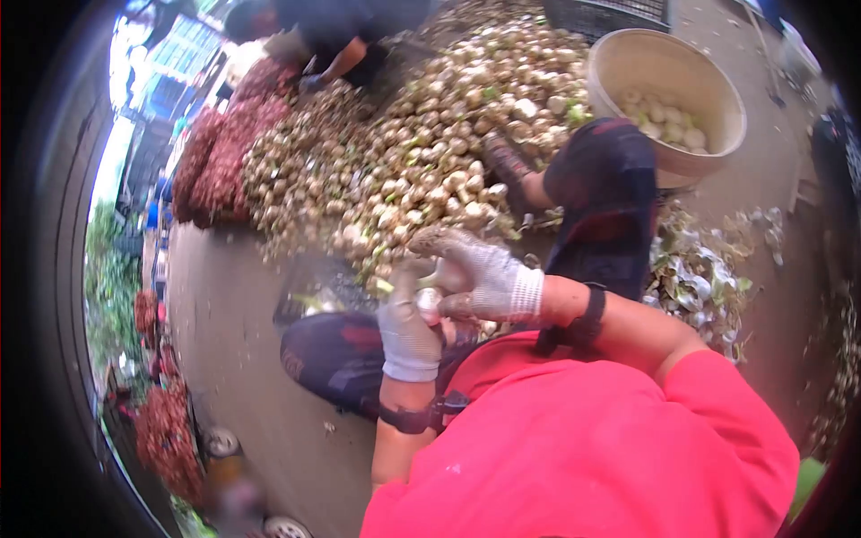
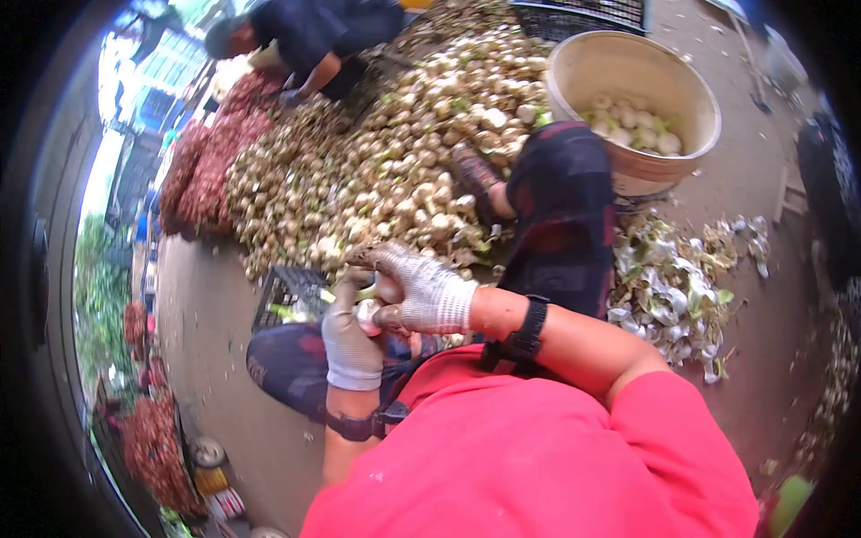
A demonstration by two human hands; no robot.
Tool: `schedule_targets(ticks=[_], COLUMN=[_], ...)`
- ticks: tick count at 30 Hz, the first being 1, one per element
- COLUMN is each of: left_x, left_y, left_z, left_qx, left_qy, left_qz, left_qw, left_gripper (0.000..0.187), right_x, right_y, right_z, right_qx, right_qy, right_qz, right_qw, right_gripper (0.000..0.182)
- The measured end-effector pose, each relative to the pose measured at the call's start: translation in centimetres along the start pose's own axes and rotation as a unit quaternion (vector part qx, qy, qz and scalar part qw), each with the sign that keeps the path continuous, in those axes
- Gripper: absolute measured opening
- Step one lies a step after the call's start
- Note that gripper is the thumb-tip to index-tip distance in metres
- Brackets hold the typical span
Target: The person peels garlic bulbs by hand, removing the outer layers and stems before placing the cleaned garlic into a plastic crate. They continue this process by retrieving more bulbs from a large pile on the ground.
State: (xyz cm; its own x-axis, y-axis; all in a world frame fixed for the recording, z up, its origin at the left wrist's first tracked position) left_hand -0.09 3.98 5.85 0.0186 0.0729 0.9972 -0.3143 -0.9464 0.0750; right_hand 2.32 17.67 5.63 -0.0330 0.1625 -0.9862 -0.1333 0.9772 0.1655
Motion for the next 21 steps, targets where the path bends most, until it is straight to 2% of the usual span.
schedule_targets(ticks=[2,3,4,6,7,8,9,10,12,13,14,15,16,17,18,19,20,21], left_x=[1.8,3.4,4.5,7.3,10.5,13.5,15.1,16.1,16.4,15.0,17.2,15.9,14.5,13.9,12.5,9.2,5.1,1.5], left_y=[-2.9,-5.1,-6.8,-10.7,-13.9,-17.6,-20.6,-22.8,-24.1,-22.2,-21.7,-19.3,-16.6,-14.0,-11.1,-7.0,-3.4,-0.5], left_z=[-1.4,-2.1,-3.2,-6.2,-6.8,-7.1,-8.1,-9.3,-12.1,-13.6,-12.6,-13.1,-13.5,-13.4,-13.3,-14.6,-15.0,-14.1], left_qx=[0.033,0.070,-0.002,-0.145,-0.166,-0.180,-0.212,-0.240,-0.214,-0.158,-0.228,-0.238,-0.230,-0.202,-0.172,-0.192,-0.206,-0.136], left_qy=[0.027,0.076,0.071,-0.072,-0.231,-0.382,-0.476,-0.561,-0.704,-0.663,-0.672,-0.539,-0.388,-0.472,-0.538,-0.396,-0.244,-0.080], left_qz=[0.134,0.193,0.177,0.028,-0.047,-0.122,-0.158,-0.192,-0.274,-0.342,-0.271,-0.197,-0.110,-0.254,-0.393,-0.375,-0.344,-0.273], left_qw=[0.990,0.976,0.982,0.986,0.957,0.898,0.839,0.769,0.620,0.647,0.650,0.784,0.886,0.820,0.726,0.816,0.883,0.949], left_gripper=[0.035,0.038,0.042,0.032,0.029,0.027,0.032,0.037,0.039,0.043,0.042,0.039,0.036,0.020,0.012,0.013,0.017,0.020], right_x=[-0.1,-1.7,-2.0,-5.2,-6.6,-7.4,-8.1,-8.4,-8.6,-8.6,-9.0,-7.0,-3.1,-0.1,-4.7,-3.4,-4.8,-2.9], right_y=[2.2,3.9,5.4,10.8,13.7,16.7,19.6,22.4,27.3,28.2,28.0,27.8,29.4,29.6,24.1,21.5,18.7,16.0], right_z=[0.7,1.4,2.9,5.4,6.6,8.0,9.3,10.3,11.1,12.0,12.6,12.8,13.6,13.2,9.2,6.2,4.4,1.8], right_qx=[-0.048,0.075,0.147,0.305,0.295,0.282,0.393,0.487,0.576,0.607,0.636,0.623,0.597,0.531,0.366,0.253,0.298,0.267], right_qy=[-0.061,0.089,0.094,0.201,0.157,0.111,0.143,0.167,0.156,0.204,0.244,0.240,0.210,0.159,0.220,0.151,0.016,0.050], right_qz=[-0.111,0.034,0.067,0.103,0.024,-0.060,0.080,0.216,0.463,0.390,0.312,0.304,0.053,-0.199,-0.139,-0.312,-0.138,-0.036], right_qw=[0.991,0.993,0.982,0.925,0.942,0.951,0.905,0.829,0.656,0.661,0.662,0.679,0.772,0.808,0.893,0.903,0.944,0.962], right_gripper=[0.066,0.060,0.056,0.051,0.053,0.054,0.048,0.043,0.040,0.040,0.039,0.039,0.038,0.038,0.038,0.030,0.021,0.017])
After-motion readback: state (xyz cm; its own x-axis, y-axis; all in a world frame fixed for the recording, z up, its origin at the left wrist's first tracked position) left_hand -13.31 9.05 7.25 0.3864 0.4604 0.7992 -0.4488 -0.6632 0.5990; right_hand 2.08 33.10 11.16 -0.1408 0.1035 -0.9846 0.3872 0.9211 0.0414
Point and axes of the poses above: each hand's wrist, its own z-axis away from the middle knuckle, its own y-axis out of the back of the hand, x = y × z, the point moved 5 cm from there along -z, towards the middle knuckle, and after that the axes turned 11 degrees about -y, right-handed, at the moved point
